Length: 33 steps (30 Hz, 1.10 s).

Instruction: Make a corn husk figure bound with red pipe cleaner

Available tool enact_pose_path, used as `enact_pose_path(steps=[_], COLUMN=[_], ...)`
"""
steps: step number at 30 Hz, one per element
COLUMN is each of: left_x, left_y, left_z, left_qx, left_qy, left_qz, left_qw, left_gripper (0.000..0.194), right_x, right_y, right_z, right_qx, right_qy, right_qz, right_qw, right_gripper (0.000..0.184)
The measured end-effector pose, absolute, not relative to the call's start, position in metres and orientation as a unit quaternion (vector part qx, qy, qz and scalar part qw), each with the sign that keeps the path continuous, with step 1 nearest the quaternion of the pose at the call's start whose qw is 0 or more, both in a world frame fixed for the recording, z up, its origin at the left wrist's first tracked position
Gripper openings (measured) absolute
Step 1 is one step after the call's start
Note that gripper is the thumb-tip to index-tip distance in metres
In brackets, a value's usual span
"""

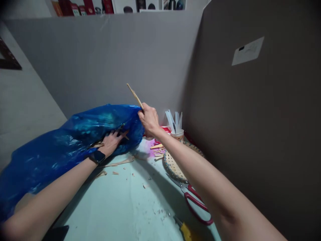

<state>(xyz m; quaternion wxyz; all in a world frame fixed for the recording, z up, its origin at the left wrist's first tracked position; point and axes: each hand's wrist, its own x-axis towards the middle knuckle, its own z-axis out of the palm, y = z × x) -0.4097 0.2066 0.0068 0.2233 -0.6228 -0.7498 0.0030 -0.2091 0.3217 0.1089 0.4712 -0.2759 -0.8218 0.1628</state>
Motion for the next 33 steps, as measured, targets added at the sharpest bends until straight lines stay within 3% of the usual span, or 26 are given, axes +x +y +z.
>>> enact_pose_path(steps=[6,12,19,25,30,33], left_x=[-0.422,-0.435,-0.443,-0.409,-0.379,-0.386], left_y=[0.213,0.226,0.256,0.219,0.119,0.065], left_z=[0.000,-0.004,-0.019,0.001,0.030,0.031], left_qx=[-0.673,-0.764,-0.779,-0.783,-0.804,-0.781], left_qy=[-0.707,-0.595,-0.547,-0.580,-0.570,-0.618], left_qz=[-0.018,-0.032,-0.017,0.016,0.069,0.075], left_qw=[0.216,0.250,0.304,0.224,0.151,0.044], left_gripper=[0.057,0.057,0.052,0.053,0.073,0.069], right_x=[-0.198,-0.180,-0.180,-0.168,-0.152,-0.147], right_y=[0.346,0.359,0.363,0.360,0.357,0.354], right_z=[0.105,0.113,0.105,0.098,0.092,0.093], right_qx=[-0.278,-0.300,-0.298,-0.301,-0.322,-0.319], right_qy=[-0.826,-0.812,-0.806,-0.844,-0.849,-0.849], right_qz=[0.126,0.112,0.119,0.143,0.163,0.156], right_qw=[0.473,0.488,0.497,0.420,0.386,0.392], right_gripper=[0.012,0.028,0.015,0.015,0.024,0.033])
